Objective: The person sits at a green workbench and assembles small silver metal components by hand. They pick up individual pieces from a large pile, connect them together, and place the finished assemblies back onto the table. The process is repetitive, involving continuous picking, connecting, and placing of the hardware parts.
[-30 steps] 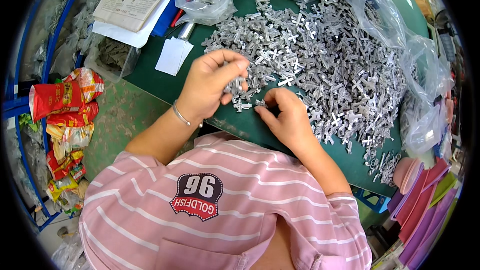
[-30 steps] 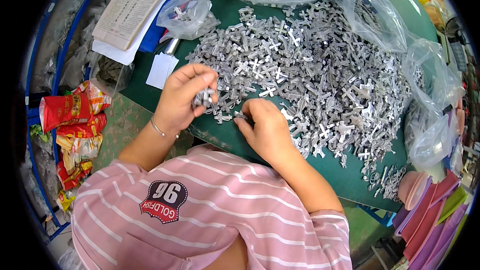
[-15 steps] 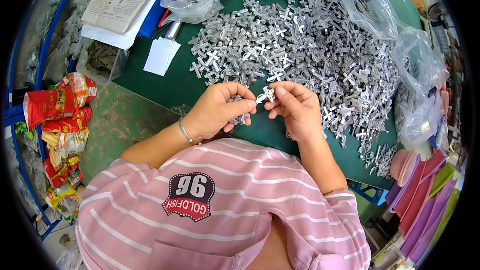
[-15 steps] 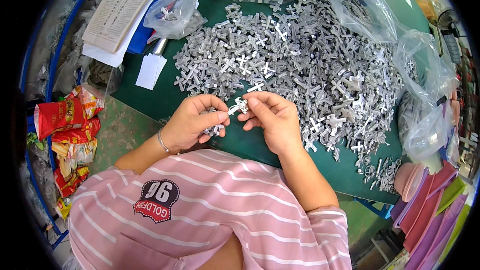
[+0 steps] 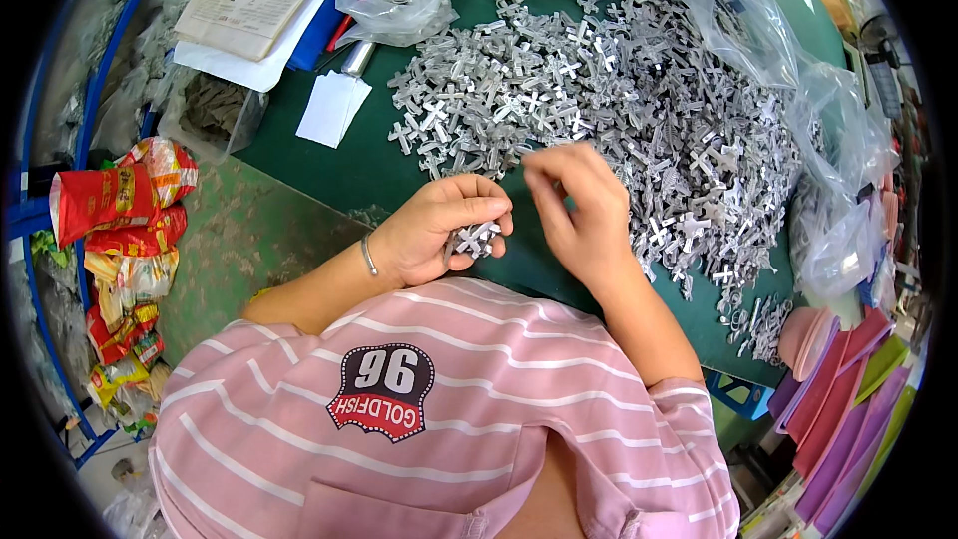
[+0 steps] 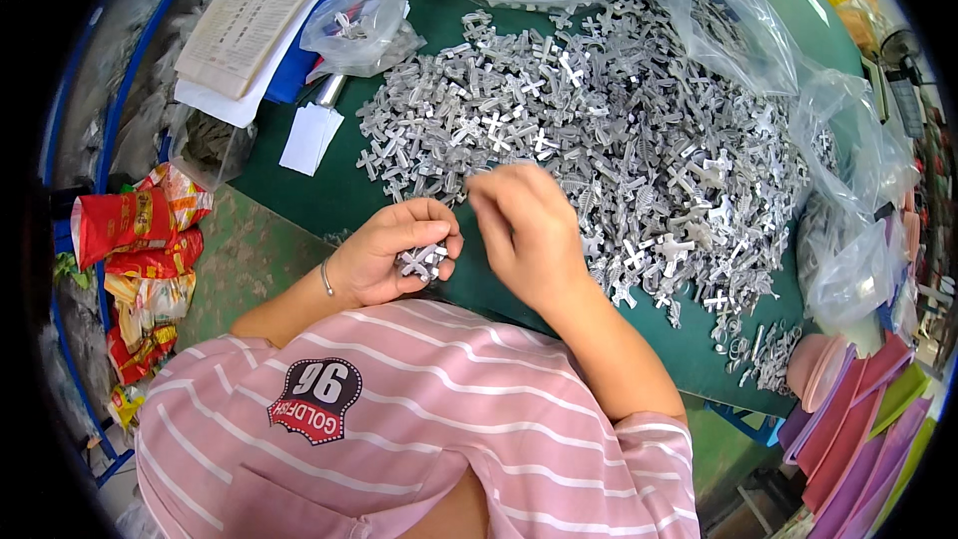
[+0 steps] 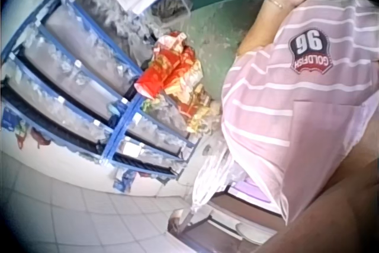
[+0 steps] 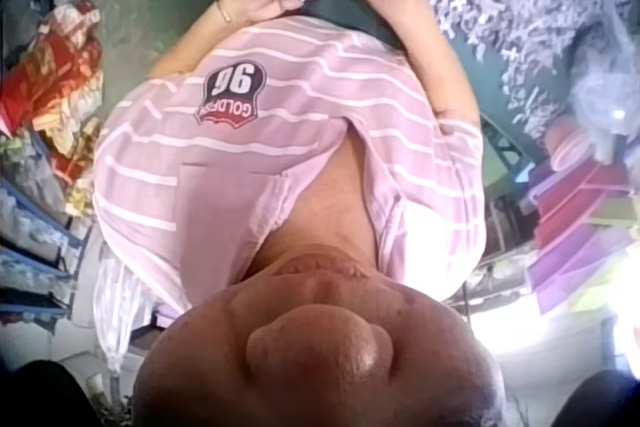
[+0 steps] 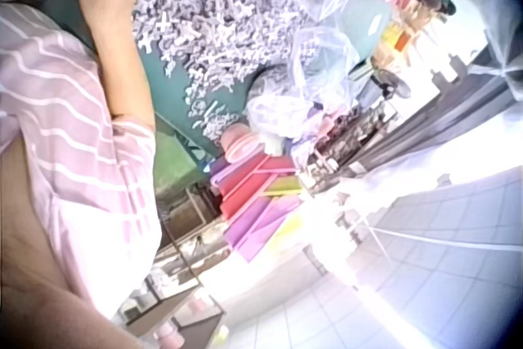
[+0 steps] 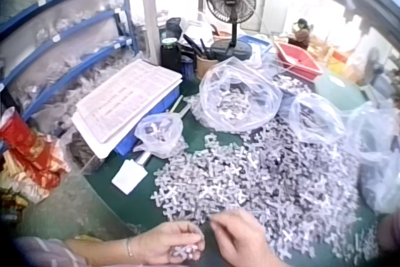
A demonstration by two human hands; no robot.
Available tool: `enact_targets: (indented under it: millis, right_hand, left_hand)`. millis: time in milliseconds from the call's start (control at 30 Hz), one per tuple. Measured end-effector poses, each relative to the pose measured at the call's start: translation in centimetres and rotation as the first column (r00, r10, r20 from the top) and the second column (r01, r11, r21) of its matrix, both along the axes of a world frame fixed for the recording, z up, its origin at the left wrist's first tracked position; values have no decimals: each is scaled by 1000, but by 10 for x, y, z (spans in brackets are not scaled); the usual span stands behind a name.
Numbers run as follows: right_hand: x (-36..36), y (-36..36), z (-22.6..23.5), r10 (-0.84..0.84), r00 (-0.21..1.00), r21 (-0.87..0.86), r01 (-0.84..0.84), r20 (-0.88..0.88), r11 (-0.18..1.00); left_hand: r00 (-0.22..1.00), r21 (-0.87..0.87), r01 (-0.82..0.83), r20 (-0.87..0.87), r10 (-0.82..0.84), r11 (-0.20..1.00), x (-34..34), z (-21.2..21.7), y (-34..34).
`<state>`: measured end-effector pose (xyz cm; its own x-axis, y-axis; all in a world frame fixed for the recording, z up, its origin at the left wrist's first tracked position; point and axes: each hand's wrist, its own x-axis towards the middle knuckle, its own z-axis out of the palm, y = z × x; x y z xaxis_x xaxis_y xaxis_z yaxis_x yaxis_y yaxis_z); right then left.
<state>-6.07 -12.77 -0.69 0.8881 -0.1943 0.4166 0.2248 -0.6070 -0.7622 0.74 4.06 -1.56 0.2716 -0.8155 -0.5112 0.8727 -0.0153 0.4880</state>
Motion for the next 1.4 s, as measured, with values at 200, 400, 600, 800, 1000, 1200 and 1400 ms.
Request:
enact_targets:
  millis: [200,400,600,800,1000,1200,1400]
  right_hand:
    - [33,6,-12,-10,999,-306,0,-32,952]
    - [17,0,-17,-90,995,-190,83,-30,978]
    - [-4,-14,-3,99,891,735,298,-443,609]
    - [-14,-14,2,259,880,883,292,-399,367]
    - [-17,-13,-3,271,883,887,271,-384,373]
    - [-16,-1,-1,105,984,492,-22,-142,870]
    - [-12,5,-1,135,985,943,54,-103,329]
  left_hand:
    - [997,-27,-26,-77,24,999,2,7,0]
    - [999,9,-39,5,39,999,3,5,4]
    - [982,95,-108,168,91,990,-1,8,-5]
    - [987,82,-83,144,70,993,-1,11,-10]
    - [984,107,-107,151,90,988,-2,9,-10]
    - [972,52,-164,180,152,985,-4,7,-13]
    - [847,103,-224,513,141,969,0,25,-23]
